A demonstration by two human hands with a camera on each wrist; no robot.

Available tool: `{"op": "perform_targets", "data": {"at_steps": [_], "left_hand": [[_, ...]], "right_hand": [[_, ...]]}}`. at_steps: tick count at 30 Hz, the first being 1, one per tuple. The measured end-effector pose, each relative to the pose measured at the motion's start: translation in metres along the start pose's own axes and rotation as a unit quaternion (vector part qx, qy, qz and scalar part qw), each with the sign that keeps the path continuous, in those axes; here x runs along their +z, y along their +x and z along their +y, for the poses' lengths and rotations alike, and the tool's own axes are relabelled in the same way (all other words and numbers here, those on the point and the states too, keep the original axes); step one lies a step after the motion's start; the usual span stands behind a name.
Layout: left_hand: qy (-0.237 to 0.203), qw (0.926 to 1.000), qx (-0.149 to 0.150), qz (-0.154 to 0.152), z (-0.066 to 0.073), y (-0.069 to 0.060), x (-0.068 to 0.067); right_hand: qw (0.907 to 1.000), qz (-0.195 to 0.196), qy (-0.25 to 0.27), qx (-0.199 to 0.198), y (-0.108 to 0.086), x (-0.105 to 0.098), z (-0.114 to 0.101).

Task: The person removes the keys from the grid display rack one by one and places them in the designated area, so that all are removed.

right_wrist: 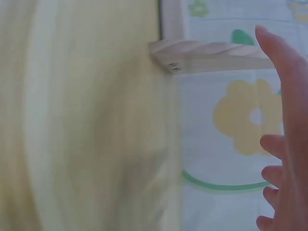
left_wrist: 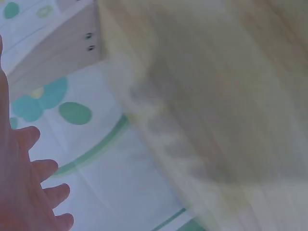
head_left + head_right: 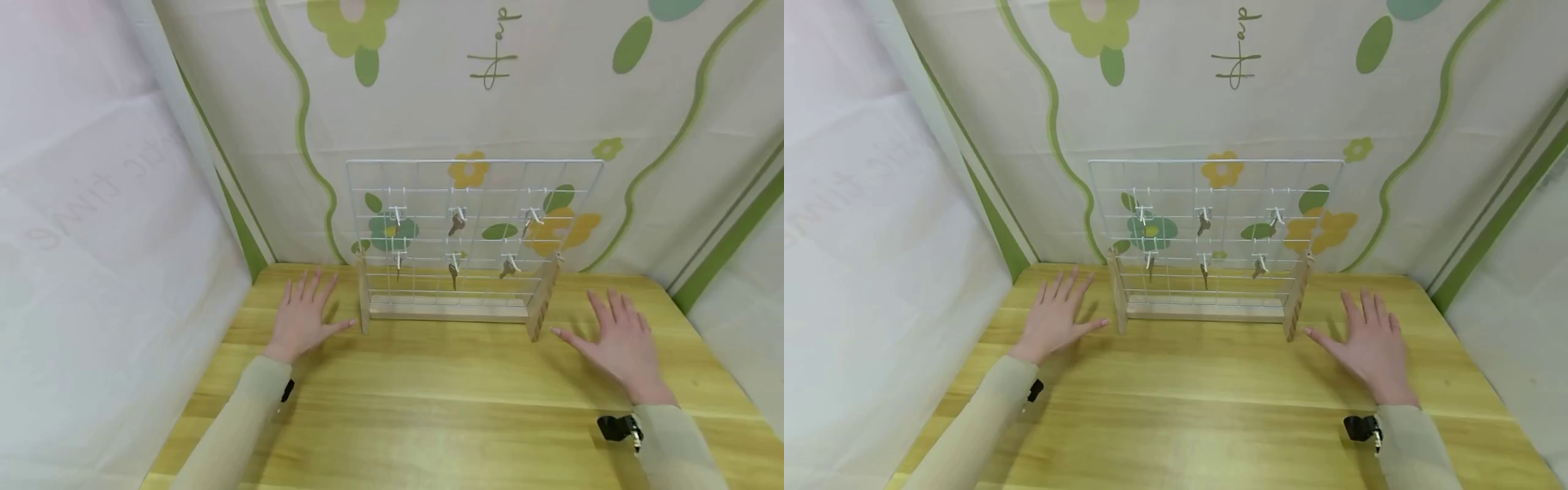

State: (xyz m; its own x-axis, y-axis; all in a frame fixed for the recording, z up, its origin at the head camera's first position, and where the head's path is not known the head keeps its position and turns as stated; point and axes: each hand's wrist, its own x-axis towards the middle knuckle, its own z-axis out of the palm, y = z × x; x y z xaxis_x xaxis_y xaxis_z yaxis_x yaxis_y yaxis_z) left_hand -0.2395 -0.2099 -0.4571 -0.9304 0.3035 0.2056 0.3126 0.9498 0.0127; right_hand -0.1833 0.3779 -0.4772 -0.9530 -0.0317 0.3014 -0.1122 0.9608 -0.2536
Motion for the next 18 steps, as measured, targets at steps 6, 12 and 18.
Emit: {"op": "perform_targets", "data": {"at_steps": [6,12,18], "left_hand": [[-0.056,0.9971,-0.004,0.051,0.013,0.002,-0.02],[-0.231,0.9641,-0.029,0.128,0.035,0.005,-0.053],[-0.403,0.8954,-0.065,0.178,0.055,0.004,-0.083]], "right_hand": [[0.9957,0.028,0.081,0.036,0.009,-0.032,-0.017],[0.9641,0.083,0.231,0.102,0.025,-0.068,-0.046],[0.8995,0.111,0.388,0.167,0.054,-0.102,-0.074]]}}
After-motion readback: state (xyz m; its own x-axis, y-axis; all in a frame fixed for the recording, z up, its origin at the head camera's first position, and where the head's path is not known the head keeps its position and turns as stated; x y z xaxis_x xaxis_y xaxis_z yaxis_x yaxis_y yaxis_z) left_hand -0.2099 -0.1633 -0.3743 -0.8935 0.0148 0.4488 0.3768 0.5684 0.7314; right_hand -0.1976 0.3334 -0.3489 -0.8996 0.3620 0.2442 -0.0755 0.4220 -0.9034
